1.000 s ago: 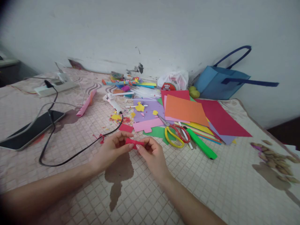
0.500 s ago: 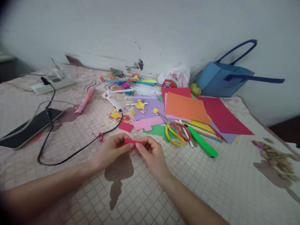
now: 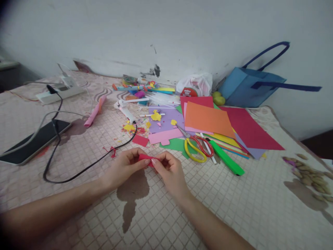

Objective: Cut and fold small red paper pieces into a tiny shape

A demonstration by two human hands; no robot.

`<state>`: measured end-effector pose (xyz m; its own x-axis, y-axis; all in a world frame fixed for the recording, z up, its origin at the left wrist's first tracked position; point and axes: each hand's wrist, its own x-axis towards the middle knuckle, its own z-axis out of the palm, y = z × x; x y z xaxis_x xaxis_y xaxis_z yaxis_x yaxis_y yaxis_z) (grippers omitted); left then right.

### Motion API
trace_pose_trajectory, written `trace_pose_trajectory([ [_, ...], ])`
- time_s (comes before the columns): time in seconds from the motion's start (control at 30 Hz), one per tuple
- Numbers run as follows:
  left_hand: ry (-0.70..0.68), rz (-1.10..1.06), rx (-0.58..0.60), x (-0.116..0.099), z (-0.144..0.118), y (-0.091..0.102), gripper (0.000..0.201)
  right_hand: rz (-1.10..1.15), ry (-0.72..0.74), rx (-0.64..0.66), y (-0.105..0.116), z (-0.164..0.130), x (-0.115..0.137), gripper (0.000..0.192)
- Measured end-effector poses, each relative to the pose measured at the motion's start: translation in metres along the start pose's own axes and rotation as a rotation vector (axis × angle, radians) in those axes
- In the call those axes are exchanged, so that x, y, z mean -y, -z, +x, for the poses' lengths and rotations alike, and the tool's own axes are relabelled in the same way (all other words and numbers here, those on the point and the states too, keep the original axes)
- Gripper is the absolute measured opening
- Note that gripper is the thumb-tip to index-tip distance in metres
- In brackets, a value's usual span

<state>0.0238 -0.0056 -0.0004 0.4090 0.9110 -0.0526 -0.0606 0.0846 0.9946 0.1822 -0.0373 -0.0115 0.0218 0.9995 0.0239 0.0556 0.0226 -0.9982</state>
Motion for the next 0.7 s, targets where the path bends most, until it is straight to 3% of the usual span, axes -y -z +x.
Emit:
trace_pose_trajectory([
  [0.7,-0.021,0.079,-0.037,0.0019,0.0011,0.0015,0.021,-0.093,0.046,-0.030,0.0013,-0.0001,0.0000,0.013],
])
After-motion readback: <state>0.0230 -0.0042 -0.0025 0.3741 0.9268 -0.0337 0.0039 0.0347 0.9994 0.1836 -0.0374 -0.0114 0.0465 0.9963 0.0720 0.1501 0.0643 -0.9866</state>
